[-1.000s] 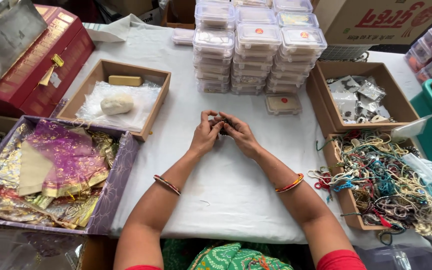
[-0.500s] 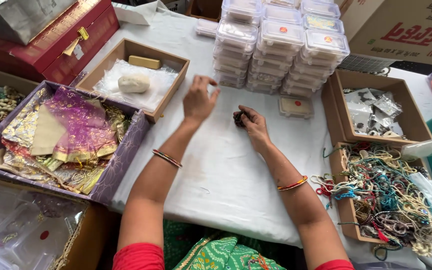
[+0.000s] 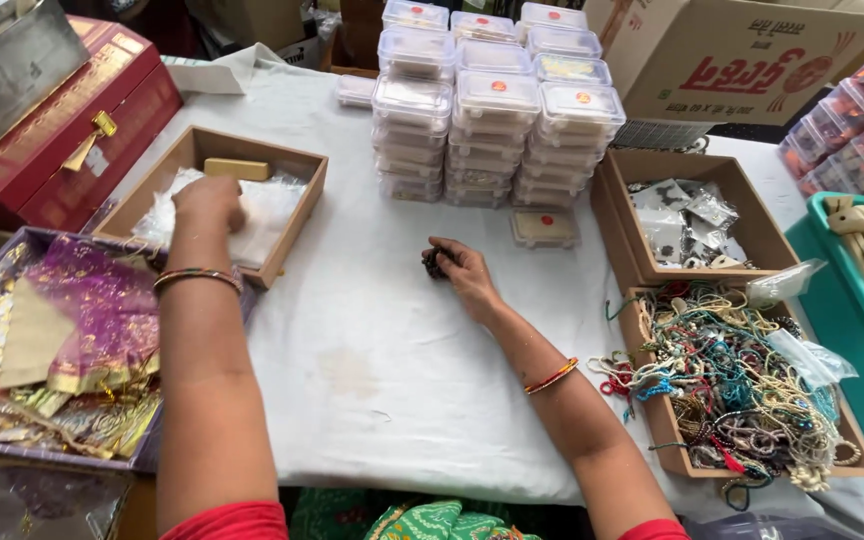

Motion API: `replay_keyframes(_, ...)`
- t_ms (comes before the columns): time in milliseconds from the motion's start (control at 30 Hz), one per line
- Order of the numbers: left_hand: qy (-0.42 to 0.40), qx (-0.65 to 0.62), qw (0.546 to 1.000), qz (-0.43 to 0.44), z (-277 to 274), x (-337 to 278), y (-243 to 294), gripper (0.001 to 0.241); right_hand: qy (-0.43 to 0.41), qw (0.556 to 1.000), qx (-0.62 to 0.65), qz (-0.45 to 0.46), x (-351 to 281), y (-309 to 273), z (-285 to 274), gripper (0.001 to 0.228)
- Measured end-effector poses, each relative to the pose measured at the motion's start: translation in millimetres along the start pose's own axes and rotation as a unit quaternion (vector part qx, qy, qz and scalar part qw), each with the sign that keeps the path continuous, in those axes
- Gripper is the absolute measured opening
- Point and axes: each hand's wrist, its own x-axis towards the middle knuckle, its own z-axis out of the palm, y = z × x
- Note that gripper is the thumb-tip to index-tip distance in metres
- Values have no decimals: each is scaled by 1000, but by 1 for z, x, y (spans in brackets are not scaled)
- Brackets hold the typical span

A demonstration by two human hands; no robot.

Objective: The person packs a small item into a beige cloth pouch and ties it closed. They then place a beaded necklace into a small plastic bag and wrap it in a purple decorative cloth.

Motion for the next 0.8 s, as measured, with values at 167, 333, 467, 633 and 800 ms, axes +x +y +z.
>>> replay_keyframes(167, 53, -89, 993, 51, -10, -32, -10, 71, 7, 999, -21, 28, -5, -16, 5, 40)
replay_keyframes(333, 138, -19, 990, -28, -8, -32, -16, 67, 11, 998, -37, 47, -8, -24, 7, 41)
replay_keyframes(467, 119, -53, 990, -52, 0, -35, -27, 92, 9, 998, -37, 47, -12, -21, 9, 41)
replay_keyframes(633, 76, -162, 984, 2, 3, -38, -27, 94, 11, 998, -46, 48, -9, -25, 9, 41)
replay_keyframes(800, 172, -126, 977, 25, -6, -49, -23, 91, 11, 998, -46, 40, -9, -24, 9, 41)
